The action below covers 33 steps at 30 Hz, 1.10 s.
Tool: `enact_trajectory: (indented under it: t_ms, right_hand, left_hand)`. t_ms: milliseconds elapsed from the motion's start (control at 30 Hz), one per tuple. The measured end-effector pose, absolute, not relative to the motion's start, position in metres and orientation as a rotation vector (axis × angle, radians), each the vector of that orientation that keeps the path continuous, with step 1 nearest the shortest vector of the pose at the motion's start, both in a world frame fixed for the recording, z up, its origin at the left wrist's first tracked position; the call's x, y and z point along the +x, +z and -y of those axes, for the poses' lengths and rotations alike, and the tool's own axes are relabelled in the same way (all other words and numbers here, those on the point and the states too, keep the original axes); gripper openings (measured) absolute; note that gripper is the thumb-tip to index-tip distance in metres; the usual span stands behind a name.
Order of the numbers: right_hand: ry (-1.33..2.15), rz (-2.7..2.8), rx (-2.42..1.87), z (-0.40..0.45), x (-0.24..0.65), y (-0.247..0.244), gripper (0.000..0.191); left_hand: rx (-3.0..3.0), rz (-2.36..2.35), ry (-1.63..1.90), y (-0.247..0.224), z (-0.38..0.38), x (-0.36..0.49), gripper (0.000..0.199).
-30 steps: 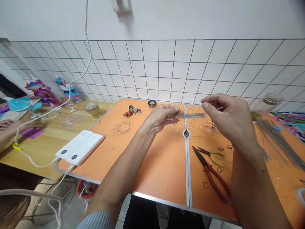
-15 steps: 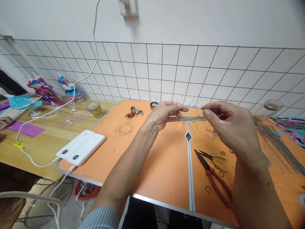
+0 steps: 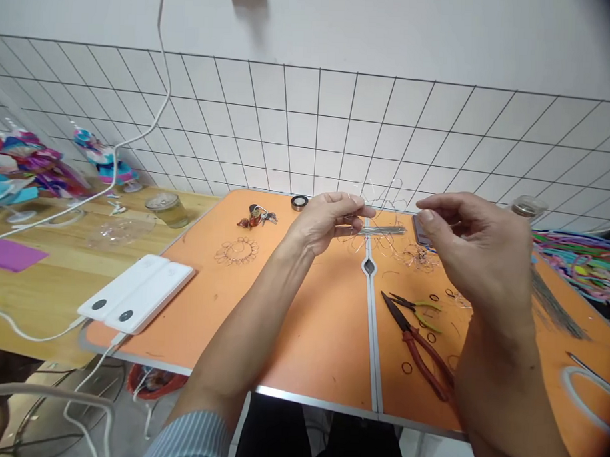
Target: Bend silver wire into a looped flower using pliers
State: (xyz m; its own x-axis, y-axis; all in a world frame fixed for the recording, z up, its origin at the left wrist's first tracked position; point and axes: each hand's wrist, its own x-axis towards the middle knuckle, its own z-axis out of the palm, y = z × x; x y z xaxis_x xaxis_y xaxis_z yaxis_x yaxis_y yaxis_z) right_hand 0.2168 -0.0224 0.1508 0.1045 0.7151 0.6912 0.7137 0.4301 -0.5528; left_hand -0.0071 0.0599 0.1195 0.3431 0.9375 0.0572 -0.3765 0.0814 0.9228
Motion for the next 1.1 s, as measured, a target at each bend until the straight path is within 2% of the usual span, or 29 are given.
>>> enact_trajectory:
  t_ms: [433, 733, 1100]
  right_hand:
    - [0.003, 1.766, -1.390, 0.025, 0.218, 0.151, 0.014]
    - [-0.008, 1.883, -1.299, 0.018, 0.201, 0.144, 0.014]
    - [-0.093, 1.713, -1.236, 0.024, 0.202, 0.144, 0.011]
  left_hand:
    - [0.884, -0.671, 1.184, 0.120, -0.061, -0.003, 0.034]
    - [0.945, -0.659, 1.180, 0.118, -0.058, 0.002, 0.042]
    - [0.971, -0.635, 1.190, 0.115, -0.055, 0.006, 0.047]
